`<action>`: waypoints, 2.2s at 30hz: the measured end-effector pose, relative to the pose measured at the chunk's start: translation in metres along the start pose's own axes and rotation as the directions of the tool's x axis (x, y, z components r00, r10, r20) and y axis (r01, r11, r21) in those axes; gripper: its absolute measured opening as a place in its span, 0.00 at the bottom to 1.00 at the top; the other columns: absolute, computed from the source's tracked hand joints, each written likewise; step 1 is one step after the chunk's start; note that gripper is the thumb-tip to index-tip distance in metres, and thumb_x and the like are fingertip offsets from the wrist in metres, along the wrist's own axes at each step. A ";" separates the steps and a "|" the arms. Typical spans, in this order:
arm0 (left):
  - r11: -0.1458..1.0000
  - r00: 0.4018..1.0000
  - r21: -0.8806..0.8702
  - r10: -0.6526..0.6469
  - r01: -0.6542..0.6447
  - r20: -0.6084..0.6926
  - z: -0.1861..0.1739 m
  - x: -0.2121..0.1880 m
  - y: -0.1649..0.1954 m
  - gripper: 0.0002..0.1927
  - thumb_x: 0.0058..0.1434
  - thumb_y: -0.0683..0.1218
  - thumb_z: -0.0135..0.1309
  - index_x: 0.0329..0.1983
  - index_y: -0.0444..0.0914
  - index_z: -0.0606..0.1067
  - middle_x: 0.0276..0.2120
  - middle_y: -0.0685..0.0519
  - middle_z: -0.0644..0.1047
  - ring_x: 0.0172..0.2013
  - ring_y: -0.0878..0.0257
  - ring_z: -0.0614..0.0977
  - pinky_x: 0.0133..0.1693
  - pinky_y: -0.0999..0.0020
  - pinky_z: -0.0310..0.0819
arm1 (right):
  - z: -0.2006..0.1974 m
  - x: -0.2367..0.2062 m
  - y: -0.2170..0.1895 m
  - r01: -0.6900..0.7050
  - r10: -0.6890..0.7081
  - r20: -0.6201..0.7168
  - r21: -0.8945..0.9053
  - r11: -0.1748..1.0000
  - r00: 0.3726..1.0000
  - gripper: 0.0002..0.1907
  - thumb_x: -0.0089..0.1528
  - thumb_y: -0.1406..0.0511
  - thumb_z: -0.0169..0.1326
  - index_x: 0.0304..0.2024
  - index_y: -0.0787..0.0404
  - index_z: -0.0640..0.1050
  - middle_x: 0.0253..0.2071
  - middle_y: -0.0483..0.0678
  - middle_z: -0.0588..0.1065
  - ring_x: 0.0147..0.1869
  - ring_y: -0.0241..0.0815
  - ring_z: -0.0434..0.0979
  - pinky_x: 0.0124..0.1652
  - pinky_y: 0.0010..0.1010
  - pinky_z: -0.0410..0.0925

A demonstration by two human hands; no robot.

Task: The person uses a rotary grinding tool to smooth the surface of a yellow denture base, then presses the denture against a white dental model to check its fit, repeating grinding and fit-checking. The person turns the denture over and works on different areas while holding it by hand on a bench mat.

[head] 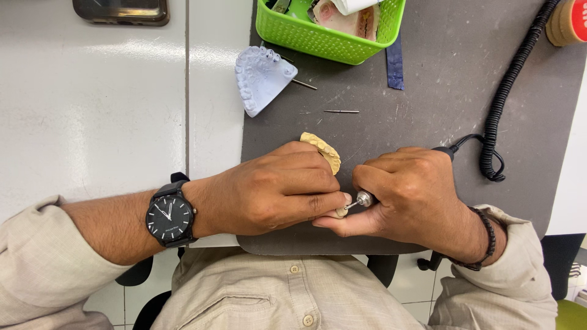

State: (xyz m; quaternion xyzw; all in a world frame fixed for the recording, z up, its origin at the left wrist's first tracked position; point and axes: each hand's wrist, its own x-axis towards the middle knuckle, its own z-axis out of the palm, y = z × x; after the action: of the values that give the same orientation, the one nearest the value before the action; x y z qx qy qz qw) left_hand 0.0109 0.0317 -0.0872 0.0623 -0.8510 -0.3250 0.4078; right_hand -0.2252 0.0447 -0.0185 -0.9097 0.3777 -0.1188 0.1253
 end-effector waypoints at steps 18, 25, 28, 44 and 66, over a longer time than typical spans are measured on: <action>1.000 1.000 0.022 0.009 -0.009 0.004 -0.002 0.001 0.001 0.13 0.71 0.41 0.57 0.58 0.33 0.76 0.44 0.51 0.76 0.48 0.59 0.79 0.56 0.57 0.73 | -0.001 0.001 -0.001 0.008 -0.008 0.001 -0.003 1.000 1.000 0.31 0.47 0.45 0.71 0.12 0.57 0.71 0.12 0.44 0.68 0.15 0.42 0.70 0.20 0.34 0.64; 1.000 1.000 0.010 0.015 -0.015 -0.002 0.000 0.001 0.000 0.13 0.72 0.41 0.56 0.57 0.33 0.76 0.43 0.52 0.76 0.47 0.58 0.79 0.56 0.57 0.72 | -0.001 -0.001 -0.001 0.031 -0.030 0.011 -0.021 0.999 0.999 0.31 0.49 0.42 0.70 0.13 0.56 0.71 0.12 0.42 0.68 0.16 0.41 0.69 0.20 0.34 0.63; 0.999 1.000 0.032 0.007 -0.007 0.018 0.000 0.001 0.000 0.11 0.70 0.41 0.57 0.54 0.33 0.76 0.41 0.51 0.75 0.45 0.57 0.78 0.54 0.57 0.73 | -0.002 -0.001 -0.001 -0.019 0.019 0.009 -0.086 0.996 1.000 0.35 0.46 0.40 0.71 0.09 0.57 0.69 0.08 0.42 0.65 0.12 0.40 0.67 0.16 0.34 0.61; 0.999 1.000 0.031 0.011 -0.012 0.022 0.000 0.000 -0.001 0.12 0.69 0.42 0.58 0.53 0.33 0.76 0.41 0.51 0.75 0.45 0.56 0.78 0.54 0.57 0.73 | 0.000 -0.002 -0.001 -0.008 0.010 0.020 -0.099 0.995 1.000 0.34 0.48 0.41 0.70 0.11 0.56 0.68 0.10 0.42 0.66 0.14 0.40 0.68 0.17 0.34 0.62; 1.000 1.000 0.016 0.002 -0.003 0.026 -0.001 0.001 -0.001 0.12 0.68 0.41 0.57 0.53 0.32 0.76 0.40 0.51 0.74 0.45 0.56 0.78 0.55 0.57 0.73 | 0.001 -0.001 0.000 -0.017 0.019 0.027 -0.076 0.997 0.999 0.33 0.48 0.41 0.70 0.12 0.58 0.70 0.11 0.43 0.68 0.14 0.41 0.70 0.19 0.34 0.64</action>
State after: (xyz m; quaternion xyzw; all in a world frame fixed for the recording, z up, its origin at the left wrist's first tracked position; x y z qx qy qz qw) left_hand 0.0111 0.0303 -0.0869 0.0601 -0.8589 -0.3185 0.3966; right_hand -0.2260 0.0458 -0.0196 -0.9119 0.3885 -0.0905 0.0968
